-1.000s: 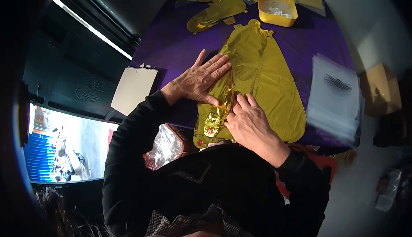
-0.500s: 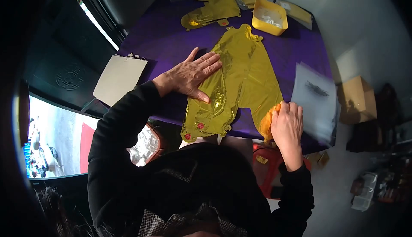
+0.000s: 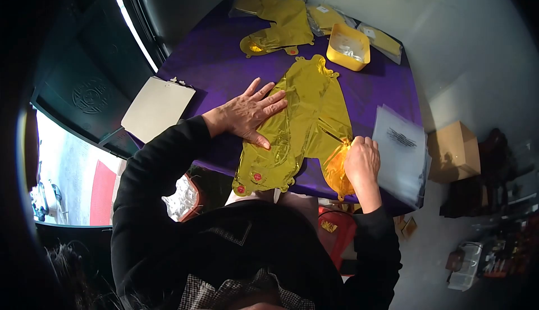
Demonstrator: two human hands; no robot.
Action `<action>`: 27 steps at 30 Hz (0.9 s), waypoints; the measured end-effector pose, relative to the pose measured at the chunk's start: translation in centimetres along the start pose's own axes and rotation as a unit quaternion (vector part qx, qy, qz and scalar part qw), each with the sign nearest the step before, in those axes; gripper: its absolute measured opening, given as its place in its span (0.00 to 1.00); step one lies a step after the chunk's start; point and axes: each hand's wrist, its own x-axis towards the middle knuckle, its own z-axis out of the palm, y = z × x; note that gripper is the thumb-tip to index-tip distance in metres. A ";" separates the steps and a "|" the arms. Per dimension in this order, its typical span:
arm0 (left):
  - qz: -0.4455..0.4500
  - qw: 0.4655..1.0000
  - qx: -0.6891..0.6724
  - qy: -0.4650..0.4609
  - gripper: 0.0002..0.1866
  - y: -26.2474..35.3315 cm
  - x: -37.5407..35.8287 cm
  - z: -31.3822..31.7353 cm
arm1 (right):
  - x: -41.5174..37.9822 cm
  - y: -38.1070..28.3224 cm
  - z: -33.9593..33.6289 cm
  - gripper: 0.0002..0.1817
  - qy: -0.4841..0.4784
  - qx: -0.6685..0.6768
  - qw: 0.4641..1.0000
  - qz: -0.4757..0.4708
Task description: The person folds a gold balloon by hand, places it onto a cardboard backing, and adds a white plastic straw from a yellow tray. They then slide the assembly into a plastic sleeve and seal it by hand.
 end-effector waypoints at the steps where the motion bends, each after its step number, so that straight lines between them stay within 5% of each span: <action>1: 0.000 1.000 0.003 0.000 0.67 0.0 0.0 0.0 | 0.1 0.2 0.1 0.07 0.000 0.000 1.000 0.000; 4: -0.001 1.000 0.013 0.005 0.67 0.2 0.0 0.0 | 0.9 1.0 -0.4 0.04 0.042 0.042 0.998 -0.022; 6: -0.003 1.000 0.012 0.006 0.66 0.5 0.1 0.0 | 1.6 1.9 -1.6 0.03 -0.041 0.262 0.961 0.072; 7: -0.006 1.000 0.013 0.009 0.66 0.5 0.2 0.0 | 2.0 2.4 -1.7 0.07 -0.068 0.417 0.904 0.068; 9: -0.008 1.000 0.006 0.012 0.66 0.5 0.3 0.2 | 2.5 2.1 -4.4 0.14 -0.173 0.675 0.696 0.170; 10: -0.010 1.000 -0.001 0.015 0.66 0.6 0.3 0.2 | 2.9 2.6 -5.2 0.19 -0.210 0.754 0.615 0.098; 13: -0.016 1.000 -0.010 0.014 0.66 0.6 0.3 0.2 | 3.4 2.3 -3.9 0.19 -0.099 0.841 0.506 0.163; 15: -0.016 1.000 -0.011 0.014 0.67 0.7 0.3 0.2 | 3.8 4.9 1.0 0.20 -0.113 0.686 0.717 0.048; 17: -0.017 1.000 -0.013 0.015 0.67 0.6 0.3 0.2 | 3.1 6.6 5.6 0.25 -0.035 0.560 0.823 -0.092; 18: -0.018 1.000 -0.010 0.014 0.68 0.6 0.3 0.3 | 2.7 6.1 5.4 0.25 -0.038 0.559 0.823 -0.094; 20: -0.019 1.000 -0.008 0.014 0.68 0.7 0.3 0.5 | 1.7 4.5 4.3 0.26 -0.168 0.854 0.491 -0.030; 21: -0.019 1.000 -0.006 0.012 0.69 0.7 0.3 0.6 | 1.3 4.7 4.5 0.26 -0.170 0.853 0.492 -0.030; 24: -0.021 1.000 -0.005 0.011 0.69 0.7 0.3 0.7 | 1.1 5.8 6.0 0.26 -0.193 0.910 0.368 0.001; 27: -0.020 1.000 -0.015 0.007 0.68 0.9 0.3 0.3 | 1.3 6.5 7.3 0.26 -0.190 0.911 0.364 -0.034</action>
